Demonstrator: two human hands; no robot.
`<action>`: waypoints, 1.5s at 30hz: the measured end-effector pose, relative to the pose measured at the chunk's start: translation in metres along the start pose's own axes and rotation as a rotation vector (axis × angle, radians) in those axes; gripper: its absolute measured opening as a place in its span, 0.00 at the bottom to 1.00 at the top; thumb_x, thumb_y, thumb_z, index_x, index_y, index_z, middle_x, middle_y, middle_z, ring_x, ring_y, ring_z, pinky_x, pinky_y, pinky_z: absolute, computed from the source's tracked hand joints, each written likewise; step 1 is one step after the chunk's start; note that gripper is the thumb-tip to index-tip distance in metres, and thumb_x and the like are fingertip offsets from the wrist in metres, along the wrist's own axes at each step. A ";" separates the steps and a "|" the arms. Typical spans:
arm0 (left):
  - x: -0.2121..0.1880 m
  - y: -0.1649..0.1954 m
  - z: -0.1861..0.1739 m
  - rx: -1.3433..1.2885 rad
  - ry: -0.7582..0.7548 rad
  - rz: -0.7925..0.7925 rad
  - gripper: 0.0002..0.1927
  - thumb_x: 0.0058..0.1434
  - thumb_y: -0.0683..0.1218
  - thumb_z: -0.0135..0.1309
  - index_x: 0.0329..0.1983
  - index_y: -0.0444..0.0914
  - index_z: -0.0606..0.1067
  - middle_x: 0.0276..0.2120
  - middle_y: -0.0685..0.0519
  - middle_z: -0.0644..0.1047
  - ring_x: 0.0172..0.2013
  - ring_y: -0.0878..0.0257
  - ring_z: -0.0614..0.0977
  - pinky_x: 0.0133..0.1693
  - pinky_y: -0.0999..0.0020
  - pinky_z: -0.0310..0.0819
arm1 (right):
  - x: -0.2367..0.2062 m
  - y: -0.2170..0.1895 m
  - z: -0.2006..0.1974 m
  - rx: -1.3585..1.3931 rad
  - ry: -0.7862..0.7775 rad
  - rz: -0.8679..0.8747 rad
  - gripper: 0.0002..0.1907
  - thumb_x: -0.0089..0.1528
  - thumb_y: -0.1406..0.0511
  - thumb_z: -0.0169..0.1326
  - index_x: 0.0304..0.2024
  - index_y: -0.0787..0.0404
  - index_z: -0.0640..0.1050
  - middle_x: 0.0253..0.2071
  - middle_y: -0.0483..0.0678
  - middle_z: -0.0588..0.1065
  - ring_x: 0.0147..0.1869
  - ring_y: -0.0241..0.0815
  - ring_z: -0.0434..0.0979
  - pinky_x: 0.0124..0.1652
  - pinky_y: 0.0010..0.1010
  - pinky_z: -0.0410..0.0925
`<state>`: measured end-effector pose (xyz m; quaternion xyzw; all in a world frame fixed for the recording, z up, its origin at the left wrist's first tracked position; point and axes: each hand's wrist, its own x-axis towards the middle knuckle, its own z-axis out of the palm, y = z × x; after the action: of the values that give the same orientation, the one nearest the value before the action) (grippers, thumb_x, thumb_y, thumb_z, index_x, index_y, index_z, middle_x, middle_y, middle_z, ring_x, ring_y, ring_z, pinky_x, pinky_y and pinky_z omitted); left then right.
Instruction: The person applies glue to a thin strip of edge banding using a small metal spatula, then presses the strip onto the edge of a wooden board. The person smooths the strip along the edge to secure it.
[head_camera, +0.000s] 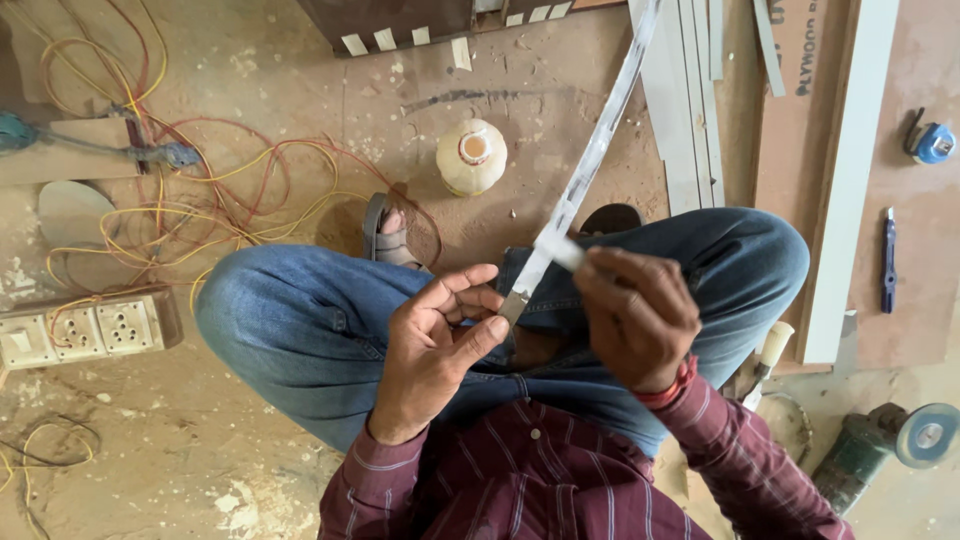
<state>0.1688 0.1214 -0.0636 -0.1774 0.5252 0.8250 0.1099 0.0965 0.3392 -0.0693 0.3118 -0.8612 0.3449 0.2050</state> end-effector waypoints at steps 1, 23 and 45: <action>-0.001 -0.001 0.000 0.006 0.012 -0.010 0.27 0.60 0.35 0.62 0.63 0.30 0.71 0.44 0.51 0.78 0.43 0.69 0.80 0.46 0.76 0.78 | -0.004 -0.003 0.001 0.018 -0.010 -0.026 0.10 0.61 0.73 0.66 0.44 0.61 0.81 0.46 0.51 0.80 0.47 0.43 0.81 0.45 0.32 0.75; 0.001 -0.009 -0.001 -0.057 -0.030 -0.021 0.27 0.61 0.35 0.62 0.64 0.28 0.71 0.43 0.51 0.78 0.44 0.67 0.80 0.48 0.74 0.78 | 0.032 0.071 0.027 0.272 0.024 0.497 0.05 0.65 0.77 0.62 0.43 0.68 0.81 0.49 0.53 0.80 0.49 0.39 0.84 0.44 0.24 0.80; 0.008 -0.009 0.004 0.007 -0.013 0.026 0.26 0.61 0.35 0.61 0.63 0.28 0.71 0.44 0.50 0.80 0.45 0.67 0.80 0.48 0.74 0.78 | -0.005 -0.011 -0.008 0.306 -0.096 0.176 0.06 0.62 0.75 0.62 0.40 0.61 0.80 0.45 0.51 0.81 0.47 0.40 0.84 0.44 0.28 0.78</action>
<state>0.1644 0.1285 -0.0723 -0.1648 0.5295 0.8257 0.1034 0.1087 0.3414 -0.0618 0.2789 -0.8315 0.4733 0.0831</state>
